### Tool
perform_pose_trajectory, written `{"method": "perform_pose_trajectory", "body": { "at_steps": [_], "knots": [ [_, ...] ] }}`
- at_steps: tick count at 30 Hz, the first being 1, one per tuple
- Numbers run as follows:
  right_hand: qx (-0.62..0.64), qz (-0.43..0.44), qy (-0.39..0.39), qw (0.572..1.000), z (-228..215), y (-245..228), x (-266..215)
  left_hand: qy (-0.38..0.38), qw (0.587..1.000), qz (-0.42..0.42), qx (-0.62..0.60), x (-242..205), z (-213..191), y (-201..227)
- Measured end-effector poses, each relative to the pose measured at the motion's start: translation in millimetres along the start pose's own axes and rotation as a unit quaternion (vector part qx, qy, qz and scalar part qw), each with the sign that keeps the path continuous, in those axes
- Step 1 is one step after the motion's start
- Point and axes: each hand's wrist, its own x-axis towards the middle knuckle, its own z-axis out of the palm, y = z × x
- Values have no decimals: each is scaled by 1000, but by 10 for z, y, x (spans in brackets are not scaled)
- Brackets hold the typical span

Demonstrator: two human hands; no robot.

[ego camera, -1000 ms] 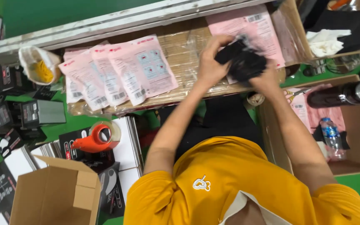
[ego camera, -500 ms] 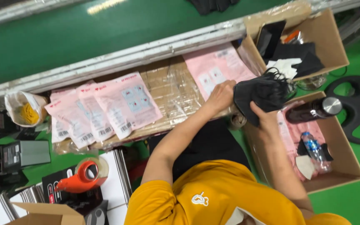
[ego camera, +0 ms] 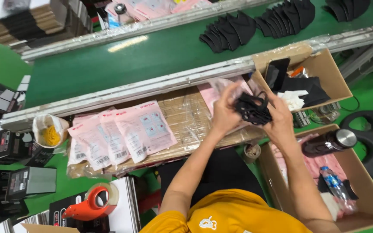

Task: The person places black face masks into individual pink pouches and then packs several sealed pouches into a small cardboard box. They then use a hand-held tape dispenser to seal the box shut.

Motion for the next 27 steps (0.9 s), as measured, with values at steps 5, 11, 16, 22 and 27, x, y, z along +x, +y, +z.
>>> {"method": "perform_pose_trajectory", "body": {
  "at_steps": [5,11,16,22,27],
  "knots": [
    [-53,80,-359,929,391,767,-712,-141,895,-176,384,-236,41,276],
    [-9,98,-405,909,39,234,-117,-184,887,149,396,2,-285,439],
    [207,190,-325,903,-20,345,-71,-183,953,-145,194,-57,-441,511],
    [242,14,-315,918,-72,71,36,-102,959,-164,209,-243,-488,369],
    [200,44,-162,965,0,-164,-62,-55,969,-73,230,-427,-566,139]
  ]
}}
